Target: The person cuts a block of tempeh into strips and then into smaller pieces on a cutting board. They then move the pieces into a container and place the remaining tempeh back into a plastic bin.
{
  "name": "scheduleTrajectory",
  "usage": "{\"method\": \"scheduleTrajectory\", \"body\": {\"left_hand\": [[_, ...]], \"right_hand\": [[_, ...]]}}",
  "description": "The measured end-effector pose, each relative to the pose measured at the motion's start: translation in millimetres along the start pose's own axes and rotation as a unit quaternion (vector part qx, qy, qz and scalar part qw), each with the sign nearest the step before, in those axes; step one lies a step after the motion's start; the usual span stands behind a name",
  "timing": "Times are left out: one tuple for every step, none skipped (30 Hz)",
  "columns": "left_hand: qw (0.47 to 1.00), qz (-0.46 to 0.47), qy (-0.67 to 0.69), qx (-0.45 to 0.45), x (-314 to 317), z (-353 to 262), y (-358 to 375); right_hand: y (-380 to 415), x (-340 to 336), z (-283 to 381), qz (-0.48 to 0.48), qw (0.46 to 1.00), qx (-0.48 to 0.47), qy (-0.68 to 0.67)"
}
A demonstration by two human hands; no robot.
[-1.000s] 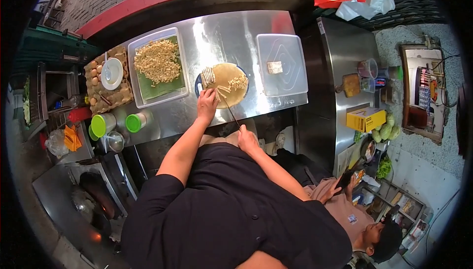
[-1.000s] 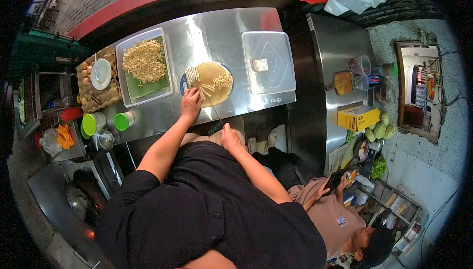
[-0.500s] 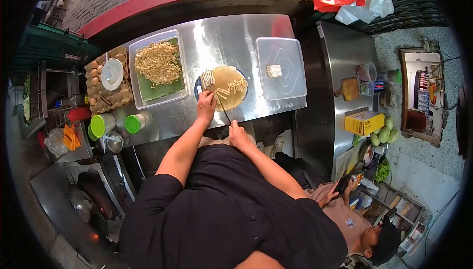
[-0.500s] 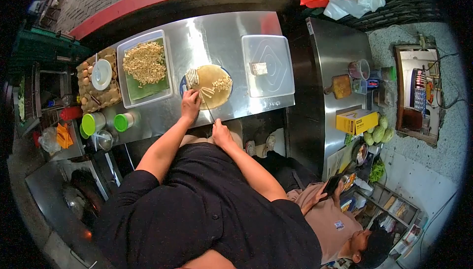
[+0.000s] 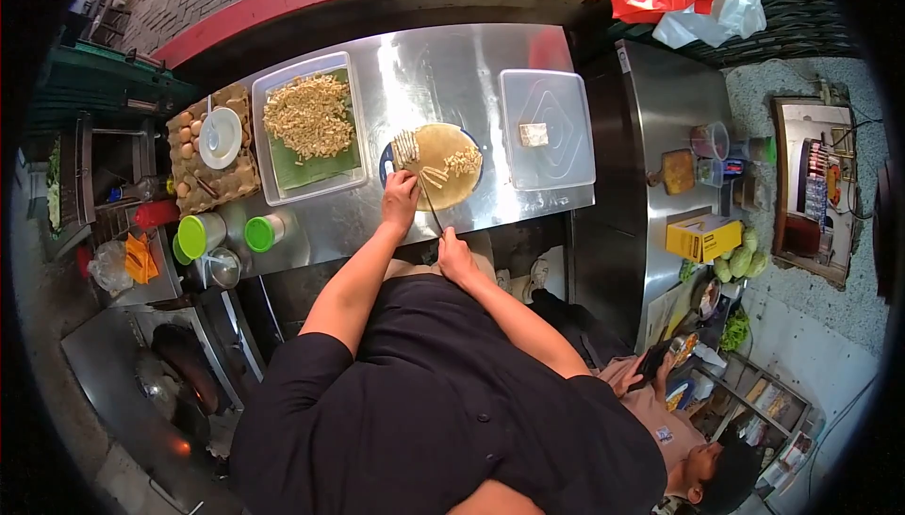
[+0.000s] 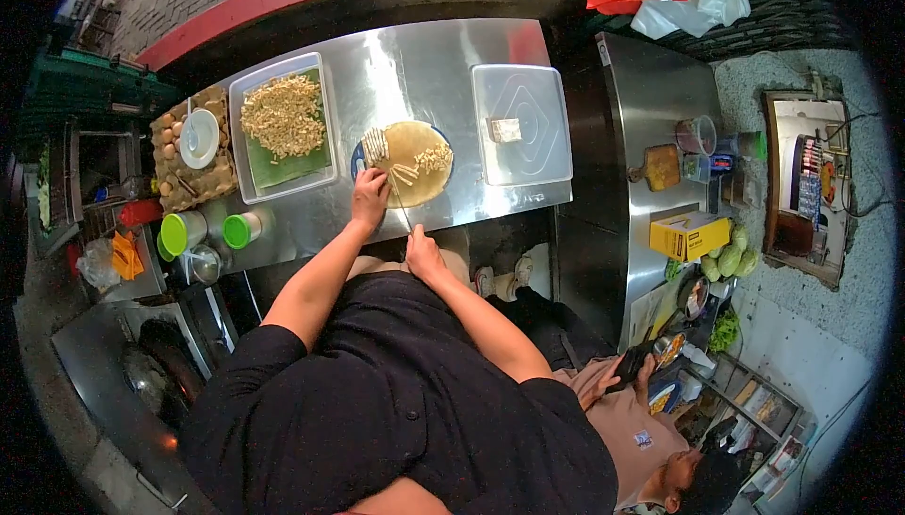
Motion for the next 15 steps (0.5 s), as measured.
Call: {"method": "scheduleTrajectory", "body": {"left_hand": [[1.000,0.001,0.000,0.000,-0.8,-0.6,-0.1],[1.000,0.000,0.001,0.002,-1.4,-1.3,-0.6],[1.000,-0.002,0.001,0.005,-1.6,-1.8,-1.2],[1.000,-0.001,0.001,0.004,-0.3,-0.6,-0.4],[1.000,-0.003,0.001,0.007,1.0,0.7,-0.3],[1.000,-0.004,0.000,0.009,1.8,2.2,0.0],[1.000,-0.003,-0.001,0.009,1.5,2.5,-0.2],[1.000,-0.004,-0.001,0.012,1.5,2.2,-0.4],[1.000,-0.006,-0.001,0.015,1.4,1.9,-0.1],[1.000,-0.005,-0.002,0.015,1.1,1.3,-0.2],[1.000,-0.006,0.003,0.012,0.7,0.8,-0.1],[1.000,-0.008,0.008,0.008,0.1,0.4,-0.3],[1.000,-0.007,0.007,0.009,1.1,2.0,-0.3],[1.000,-0.004,0.006,0.010,2.3,3.5,0.3],[1.000,0.000,0.005,0.012,3.3,5.2,1.1]], "right_hand": [[-0.3,1.8,-0.2,-0.002,1.000,-0.002,0.000],[-0.8,3.0,-0.7,-0.004,1.000,-0.005,0.001],[-1.0,3.9,-1.7,-0.004,1.000,-0.005,0.001],[-0.3,4.0,-1.0,-0.005,1.000,-0.009,0.001],[-0.3,4.4,0.1,-0.005,1.000,-0.014,0.000],[-0.3,5.1,0.9,-0.005,1.000,-0.013,-0.001],[-0.3,7.1,-1.0,-0.001,1.000,-0.009,0.002],[-0.5,8.8,-3.1,0.002,1.000,-0.005,0.005],[-0.5,10.1,-5.0,0.003,1.000,-0.004,0.005],[-1.0,10.8,-5.5,0.002,1.000,-0.008,0.006],[-1.1,11.3,-6.1,0.001,1.000,-0.012,0.008],[-0.9,11.7,-7.1,0.001,1.000,-0.010,0.008],[-1.4,11.1,-7.0,0.000,1.000,-0.009,0.013],[-1.7,10.8,-7.0,-0.001,1.000,-0.008,0.019],[-2.6,11.3,-6.6,0.000,1.000,-0.006,0.019]]}}
Point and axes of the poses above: each hand's wrist, its own y-axis away from the middle knuckle, its own x-axis out of the palm, z = x × y, the point moved 5 cm from there along -y, towards the middle knuckle, and after that the axes turned 13 degrees about -z, right-handed, at the moved point
